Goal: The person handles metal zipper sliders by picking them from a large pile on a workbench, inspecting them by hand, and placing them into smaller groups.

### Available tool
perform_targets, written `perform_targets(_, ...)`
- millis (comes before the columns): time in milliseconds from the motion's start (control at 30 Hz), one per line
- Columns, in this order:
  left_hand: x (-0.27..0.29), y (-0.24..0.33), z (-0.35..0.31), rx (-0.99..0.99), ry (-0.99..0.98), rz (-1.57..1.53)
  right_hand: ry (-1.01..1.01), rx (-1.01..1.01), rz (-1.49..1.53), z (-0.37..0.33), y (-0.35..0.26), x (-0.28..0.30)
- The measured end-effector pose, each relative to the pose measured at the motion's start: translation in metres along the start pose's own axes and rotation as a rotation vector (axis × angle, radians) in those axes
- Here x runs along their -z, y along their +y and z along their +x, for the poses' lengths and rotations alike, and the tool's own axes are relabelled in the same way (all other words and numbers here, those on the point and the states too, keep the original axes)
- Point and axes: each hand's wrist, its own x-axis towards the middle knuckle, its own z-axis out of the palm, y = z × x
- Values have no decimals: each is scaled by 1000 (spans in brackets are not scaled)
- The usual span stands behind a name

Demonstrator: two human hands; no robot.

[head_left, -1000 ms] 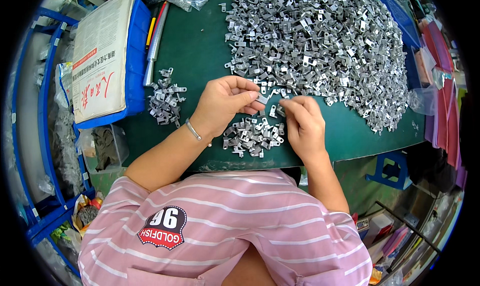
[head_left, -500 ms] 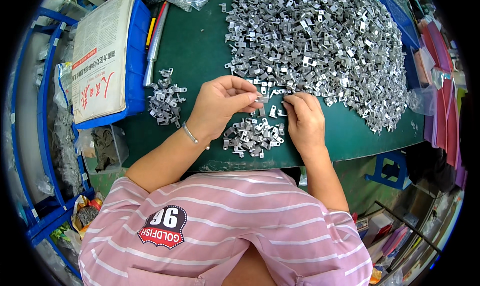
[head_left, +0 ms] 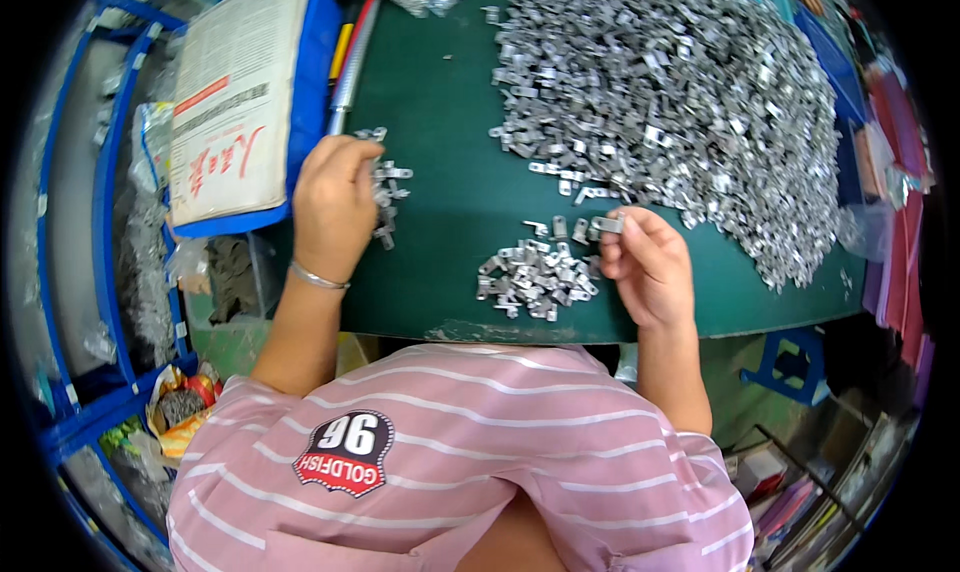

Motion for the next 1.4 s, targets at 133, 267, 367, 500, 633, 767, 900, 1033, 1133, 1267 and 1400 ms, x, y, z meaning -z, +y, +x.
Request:
perform_targets(133,1,-9,-1,35,-70,45,-47,-70,109,2,0,0)
perform_targets(267,0,-7,3,3,-56,25,-89,-76,143,0,-1,3)
perform_targets(367,5,12,8,60,-94,-139,-68,10,36,-2,-1,0)
perform_targets(500,-3,49,5,191,-412,-613,-72,148,-140,-6,5,-3)
perform_targets(633,-21,88,-4,37,-595,-937,-120,193,-410,-19,11,-32)
perform_targets(767,-19,74,-2,-75,-327,-729,-36,578,-1092,1,4,-31)
perform_targets(900,0,39,7,41,-82,-388,219,812,-1580,18,8,-25)
perform_targets(1033,7,7,2,8,22,-73,284,808,-1638,26,14,-22)
perform_targets(1133,7,-4,-6,9,0,22,195,772,-1372,26,10,-21)
perform_targets(1267,3,-5,-2,-34,19,25,97,273,-616,10,5,-20)
perform_targets(1400,2,9,1,-34,45,-109,-9,133,-325,7,5,-12)
